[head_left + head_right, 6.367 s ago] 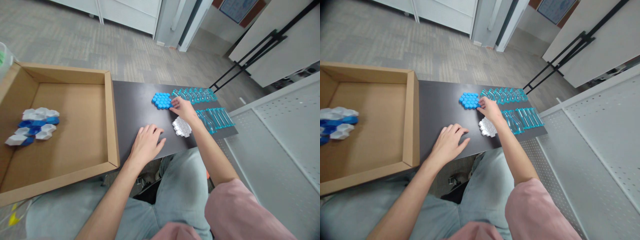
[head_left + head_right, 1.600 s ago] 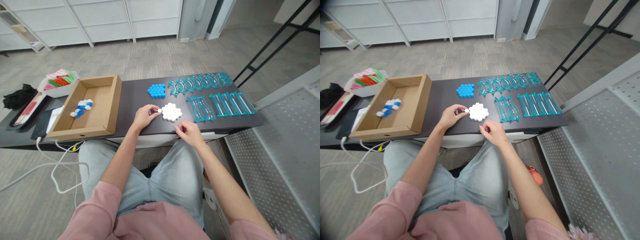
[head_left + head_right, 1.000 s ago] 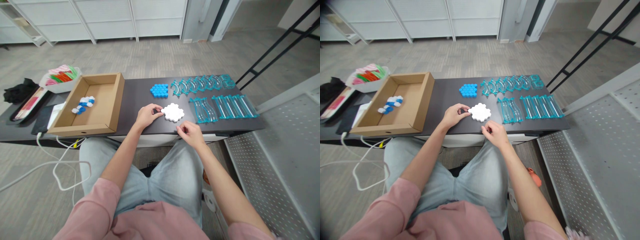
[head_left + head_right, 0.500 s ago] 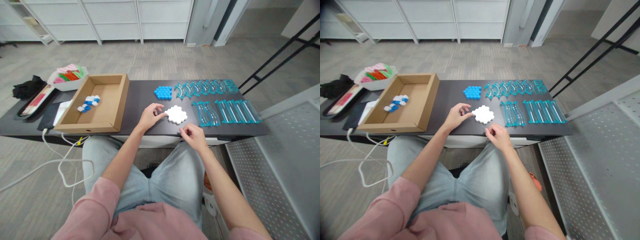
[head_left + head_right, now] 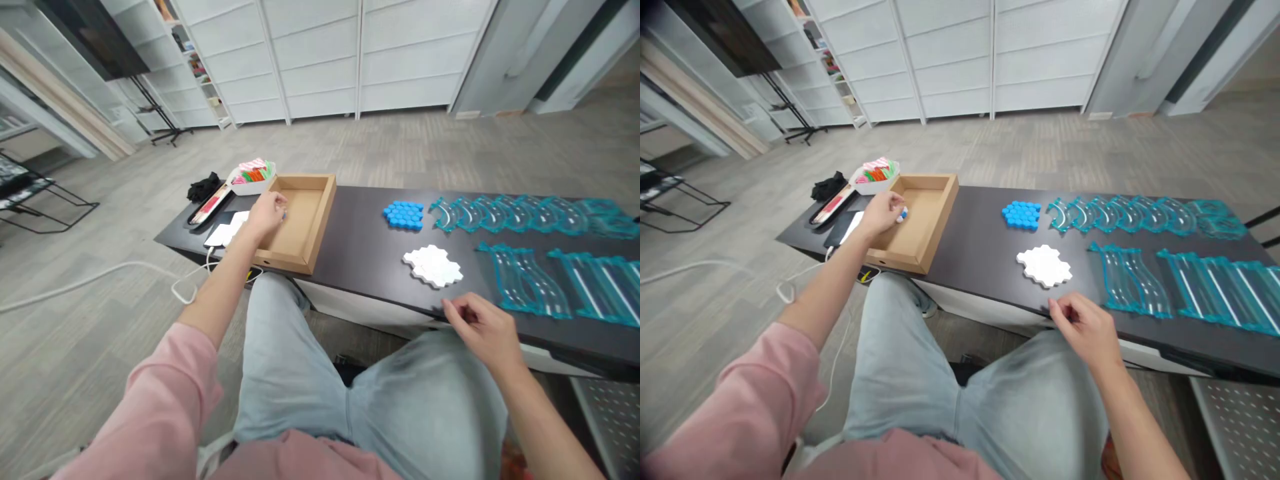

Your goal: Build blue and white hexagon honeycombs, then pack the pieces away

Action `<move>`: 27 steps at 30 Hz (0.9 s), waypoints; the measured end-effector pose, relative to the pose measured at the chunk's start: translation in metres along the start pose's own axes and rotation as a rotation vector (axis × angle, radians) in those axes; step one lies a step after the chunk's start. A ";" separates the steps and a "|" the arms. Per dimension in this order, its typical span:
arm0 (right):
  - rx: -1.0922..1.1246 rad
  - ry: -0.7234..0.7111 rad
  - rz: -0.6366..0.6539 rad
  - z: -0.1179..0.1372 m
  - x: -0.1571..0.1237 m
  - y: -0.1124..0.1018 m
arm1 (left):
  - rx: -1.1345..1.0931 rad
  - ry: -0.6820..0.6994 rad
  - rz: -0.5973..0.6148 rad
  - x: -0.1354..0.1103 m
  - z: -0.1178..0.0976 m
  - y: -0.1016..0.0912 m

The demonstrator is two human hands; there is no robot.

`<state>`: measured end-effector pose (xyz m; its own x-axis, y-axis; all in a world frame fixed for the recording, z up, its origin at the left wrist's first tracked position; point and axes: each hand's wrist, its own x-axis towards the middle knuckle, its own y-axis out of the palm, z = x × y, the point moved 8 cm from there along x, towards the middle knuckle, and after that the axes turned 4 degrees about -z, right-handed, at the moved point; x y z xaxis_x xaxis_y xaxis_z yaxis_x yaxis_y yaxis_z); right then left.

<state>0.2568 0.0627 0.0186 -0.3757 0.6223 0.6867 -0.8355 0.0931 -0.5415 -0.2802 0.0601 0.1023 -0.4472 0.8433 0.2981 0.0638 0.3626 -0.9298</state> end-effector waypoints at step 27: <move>-0.036 0.001 -0.027 0.001 0.002 0.000 | 0.077 -0.049 0.137 -0.008 0.032 0.017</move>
<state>0.2553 0.0628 0.0204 -0.3526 0.6197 0.7012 -0.8306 0.1379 -0.5396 -0.3038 0.0467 0.0766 -0.4825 0.8614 0.1585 0.0598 0.2129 -0.9753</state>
